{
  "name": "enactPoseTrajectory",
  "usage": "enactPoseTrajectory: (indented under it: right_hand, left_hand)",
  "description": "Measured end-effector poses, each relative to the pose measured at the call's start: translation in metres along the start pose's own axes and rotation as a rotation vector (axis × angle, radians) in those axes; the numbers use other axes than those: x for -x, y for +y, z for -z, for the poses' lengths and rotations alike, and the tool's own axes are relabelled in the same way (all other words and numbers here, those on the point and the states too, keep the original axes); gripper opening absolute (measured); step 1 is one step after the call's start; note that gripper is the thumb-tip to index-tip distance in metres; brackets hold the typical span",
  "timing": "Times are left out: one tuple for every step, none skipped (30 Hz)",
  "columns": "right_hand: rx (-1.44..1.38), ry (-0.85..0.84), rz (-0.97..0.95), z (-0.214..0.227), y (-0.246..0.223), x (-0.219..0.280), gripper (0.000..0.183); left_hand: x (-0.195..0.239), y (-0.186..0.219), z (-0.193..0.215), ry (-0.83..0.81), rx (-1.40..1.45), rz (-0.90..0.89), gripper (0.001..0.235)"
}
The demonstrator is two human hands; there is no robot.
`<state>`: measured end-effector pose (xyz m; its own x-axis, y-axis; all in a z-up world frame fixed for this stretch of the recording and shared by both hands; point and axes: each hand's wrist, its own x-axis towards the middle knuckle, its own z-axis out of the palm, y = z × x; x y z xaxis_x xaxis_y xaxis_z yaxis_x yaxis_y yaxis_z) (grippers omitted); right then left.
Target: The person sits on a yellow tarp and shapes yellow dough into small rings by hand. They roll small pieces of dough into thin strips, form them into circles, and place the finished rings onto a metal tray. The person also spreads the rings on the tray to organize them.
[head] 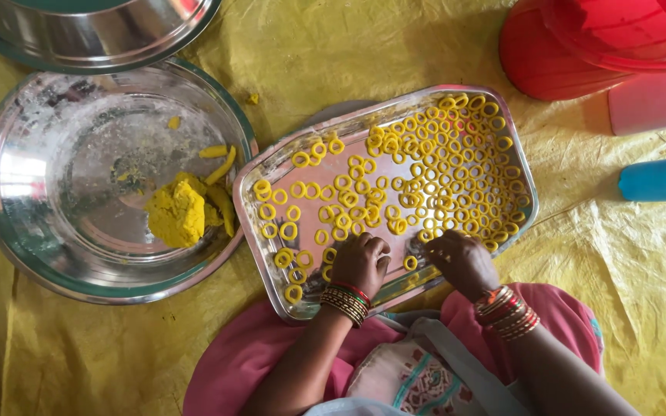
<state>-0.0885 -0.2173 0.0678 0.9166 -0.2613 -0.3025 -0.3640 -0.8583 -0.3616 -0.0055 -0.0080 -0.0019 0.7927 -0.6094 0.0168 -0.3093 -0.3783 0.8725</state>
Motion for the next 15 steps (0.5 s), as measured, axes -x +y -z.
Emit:
enactPoseTrajectory:
  right_hand:
    - [0.007, 0.018, 0.061, -0.004, -0.005, 0.0, 0.02]
    - [0.012, 0.037, 0.121, -0.009, -0.011, -0.001, 0.025]
    - [0.019, 0.056, 0.182, -0.012, -0.013, -0.002, 0.029]
    - [0.06, 0.018, 0.166, -0.015, -0.015, -0.002, 0.025]
    - [0.101, -0.021, 0.149, -0.02, -0.016, -0.003, 0.021]
    - [0.142, -0.062, 0.132, -0.023, -0.016, -0.003, 0.017]
    - [0.127, -0.064, 0.167, -0.025, -0.014, -0.003, 0.016]
    - [0.113, -0.064, 0.2, -0.026, -0.011, -0.004, 0.015]
    - [0.098, -0.063, 0.232, -0.025, -0.007, -0.005, 0.014]
    - [-0.015, -0.08, 0.16, -0.022, -0.002, -0.011, 0.014]
    - [-0.128, -0.096, 0.088, -0.018, 0.003, -0.019, 0.013]
    - [-0.242, -0.115, 0.017, -0.014, 0.008, -0.029, 0.013]
    - [-0.232, -0.057, 0.011, -0.006, 0.015, -0.043, 0.007]
    - [-0.225, 0.0, 0.003, 0.002, 0.022, -0.061, 0.006]
    - [-0.164, 0.105, 0.068, 0.011, 0.028, -0.082, 0.006]
  left_hand:
    - [0.0, -0.001, 0.0, 0.002, -0.004, -0.007, 0.015]
    - [-0.001, -0.001, 0.001, -0.003, -0.007, -0.001, 0.015]
    - [-0.001, -0.001, 0.001, -0.008, -0.011, 0.005, 0.015]
    - [-0.001, -0.001, 0.002, -0.012, -0.016, 0.012, 0.015]
    - [-0.001, -0.002, 0.002, -0.006, -0.012, 0.008, 0.015]
    - [0.0, -0.002, 0.002, 0.001, -0.007, 0.006, 0.015]
    - [0.0, -0.002, 0.002, 0.007, -0.002, 0.005, 0.014]
    - [0.0, -0.001, 0.002, 0.0, 0.003, 0.007, 0.014]
    - [0.0, -0.001, 0.001, -0.008, 0.008, 0.009, 0.014]
    - [-0.001, -0.001, 0.001, -0.015, 0.013, 0.012, 0.014]
    - [-0.002, -0.001, 0.0, -0.025, 0.01, 0.014, 0.015]
    - [-0.002, -0.001, 0.0, -0.034, 0.006, 0.018, 0.016]
    - [-0.002, -0.001, -0.001, -0.044, 0.003, 0.023, 0.017]
    - [-0.001, -0.001, -0.001, -0.052, 0.002, 0.026, 0.018]
    - [0.0, -0.002, -0.001, -0.06, 0.0, 0.029, 0.019]
